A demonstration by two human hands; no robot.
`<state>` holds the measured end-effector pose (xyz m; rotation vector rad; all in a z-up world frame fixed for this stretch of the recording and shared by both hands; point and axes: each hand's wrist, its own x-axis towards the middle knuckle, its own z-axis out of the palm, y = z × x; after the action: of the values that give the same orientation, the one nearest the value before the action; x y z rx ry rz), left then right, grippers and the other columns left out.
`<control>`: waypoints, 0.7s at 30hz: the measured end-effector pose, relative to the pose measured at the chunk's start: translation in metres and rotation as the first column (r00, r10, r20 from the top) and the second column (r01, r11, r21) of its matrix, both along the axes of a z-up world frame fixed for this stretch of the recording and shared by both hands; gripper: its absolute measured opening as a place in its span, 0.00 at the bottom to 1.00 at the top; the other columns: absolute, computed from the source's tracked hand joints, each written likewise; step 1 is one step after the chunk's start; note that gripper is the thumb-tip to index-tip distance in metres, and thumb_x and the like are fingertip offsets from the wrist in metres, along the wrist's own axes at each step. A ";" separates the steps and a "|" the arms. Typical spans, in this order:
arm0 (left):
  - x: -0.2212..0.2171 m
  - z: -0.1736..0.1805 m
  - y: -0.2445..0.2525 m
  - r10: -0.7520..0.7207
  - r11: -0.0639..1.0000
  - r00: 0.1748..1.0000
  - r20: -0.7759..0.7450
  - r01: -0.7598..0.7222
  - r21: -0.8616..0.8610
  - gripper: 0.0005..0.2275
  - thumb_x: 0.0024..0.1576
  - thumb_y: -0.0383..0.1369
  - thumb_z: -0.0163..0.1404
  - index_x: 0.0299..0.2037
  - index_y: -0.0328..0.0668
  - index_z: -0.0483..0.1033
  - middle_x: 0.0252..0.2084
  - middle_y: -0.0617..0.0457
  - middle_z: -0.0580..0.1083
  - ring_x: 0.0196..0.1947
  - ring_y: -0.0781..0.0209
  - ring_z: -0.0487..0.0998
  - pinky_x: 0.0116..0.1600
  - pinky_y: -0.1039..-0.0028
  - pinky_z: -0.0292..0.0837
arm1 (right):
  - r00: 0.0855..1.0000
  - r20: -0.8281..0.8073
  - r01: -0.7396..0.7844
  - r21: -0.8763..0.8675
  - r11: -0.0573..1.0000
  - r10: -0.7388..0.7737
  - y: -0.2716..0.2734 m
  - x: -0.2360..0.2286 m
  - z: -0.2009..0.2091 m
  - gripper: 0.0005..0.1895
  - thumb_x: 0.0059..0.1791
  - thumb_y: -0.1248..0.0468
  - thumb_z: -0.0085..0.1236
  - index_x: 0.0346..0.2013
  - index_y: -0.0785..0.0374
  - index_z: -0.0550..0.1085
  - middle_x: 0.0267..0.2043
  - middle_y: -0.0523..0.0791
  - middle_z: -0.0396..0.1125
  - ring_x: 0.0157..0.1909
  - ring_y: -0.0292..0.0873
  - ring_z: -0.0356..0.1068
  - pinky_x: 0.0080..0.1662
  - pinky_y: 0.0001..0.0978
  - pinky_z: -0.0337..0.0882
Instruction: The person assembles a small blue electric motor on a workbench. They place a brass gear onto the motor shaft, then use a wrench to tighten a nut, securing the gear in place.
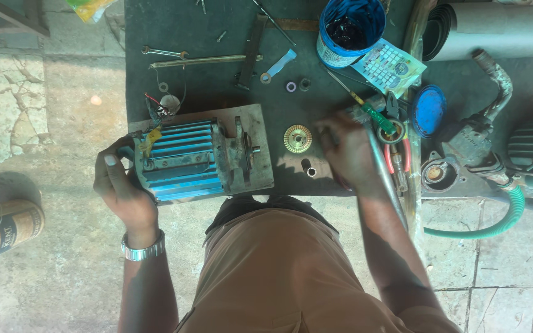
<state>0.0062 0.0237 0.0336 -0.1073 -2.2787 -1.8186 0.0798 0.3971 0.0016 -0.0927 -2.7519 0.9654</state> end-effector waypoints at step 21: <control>-0.003 0.001 -0.002 -0.002 0.998 0.992 0.123 -0.007 0.069 0.18 0.71 0.36 0.34 0.53 0.26 0.73 0.39 0.48 0.74 0.30 0.68 0.67 0.36 0.79 0.61 | 0.820 0.572 0.502 -0.727 0.469 0.009 0.137 -0.178 0.035 0.20 0.55 0.56 0.44 0.48 0.69 0.76 0.20 0.42 0.59 0.20 0.34 0.55 0.23 0.24 0.56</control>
<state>0.0030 0.0217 0.0350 0.0196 -2.2921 -1.9511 -0.0980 0.5340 0.0366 -1.0449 -2.1348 2.3996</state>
